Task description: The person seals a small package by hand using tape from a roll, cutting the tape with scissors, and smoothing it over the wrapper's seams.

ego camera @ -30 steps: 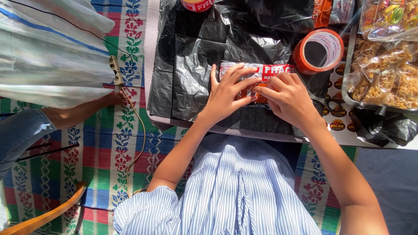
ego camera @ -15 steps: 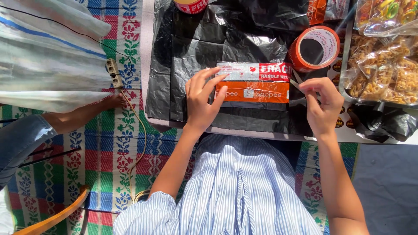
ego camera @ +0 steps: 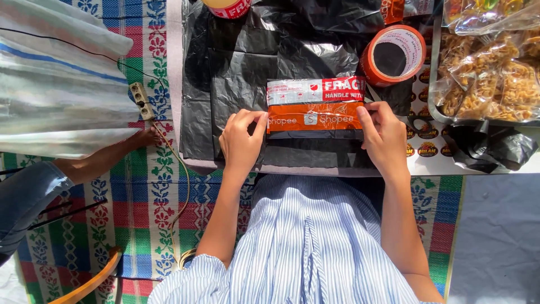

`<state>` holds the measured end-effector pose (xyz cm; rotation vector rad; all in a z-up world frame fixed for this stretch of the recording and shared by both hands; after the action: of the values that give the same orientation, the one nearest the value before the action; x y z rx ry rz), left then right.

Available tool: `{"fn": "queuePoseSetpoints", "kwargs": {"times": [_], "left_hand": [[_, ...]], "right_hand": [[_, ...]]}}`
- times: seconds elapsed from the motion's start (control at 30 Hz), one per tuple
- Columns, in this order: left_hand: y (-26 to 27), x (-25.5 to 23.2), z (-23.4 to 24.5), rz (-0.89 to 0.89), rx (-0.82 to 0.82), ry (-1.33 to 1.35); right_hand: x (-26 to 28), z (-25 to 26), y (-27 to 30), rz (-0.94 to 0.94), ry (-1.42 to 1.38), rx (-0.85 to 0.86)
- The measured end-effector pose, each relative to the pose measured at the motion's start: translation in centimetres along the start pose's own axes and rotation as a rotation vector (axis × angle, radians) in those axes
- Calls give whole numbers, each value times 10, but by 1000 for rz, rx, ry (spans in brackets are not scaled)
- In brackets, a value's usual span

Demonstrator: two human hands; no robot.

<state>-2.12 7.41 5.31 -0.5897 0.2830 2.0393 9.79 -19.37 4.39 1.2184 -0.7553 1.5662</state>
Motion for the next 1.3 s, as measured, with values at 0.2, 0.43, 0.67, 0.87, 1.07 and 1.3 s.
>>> {"fn": "queuePoseSetpoints", "kwargs": {"times": [0.2,0.43,0.67,0.87,1.07,1.3], "left_hand": [[-2,10,-12,31,24,319],[9,4,-34,226,275,895],[7,-17,-41,236,164,1188],[13,-16,-55,176,158,1245],[17,2,-76,209,147,1338],[13,7,-89,269,108,1453]], "right_hand": [[-16,-2,2,30,-69,7],[-44,-9,10,-78,-456,26],[-21,-15,18,122,-425,-65],[-23,-15,27,77,-444,-67],[-41,-13,22,200,-358,-147],[-31,-16,17,238,-468,-229]]}}
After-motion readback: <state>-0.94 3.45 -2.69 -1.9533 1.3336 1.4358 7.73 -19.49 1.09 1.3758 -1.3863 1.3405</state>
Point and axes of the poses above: each hand's wrist, its own y-axis away from the middle knuckle, its own z-axis out of the back of the hand, x = y × z, the point moved 5 cm from there along -y, towards the middle knuckle, and after that the axes turned 12 degrees about -y, right-handed, at the moved point
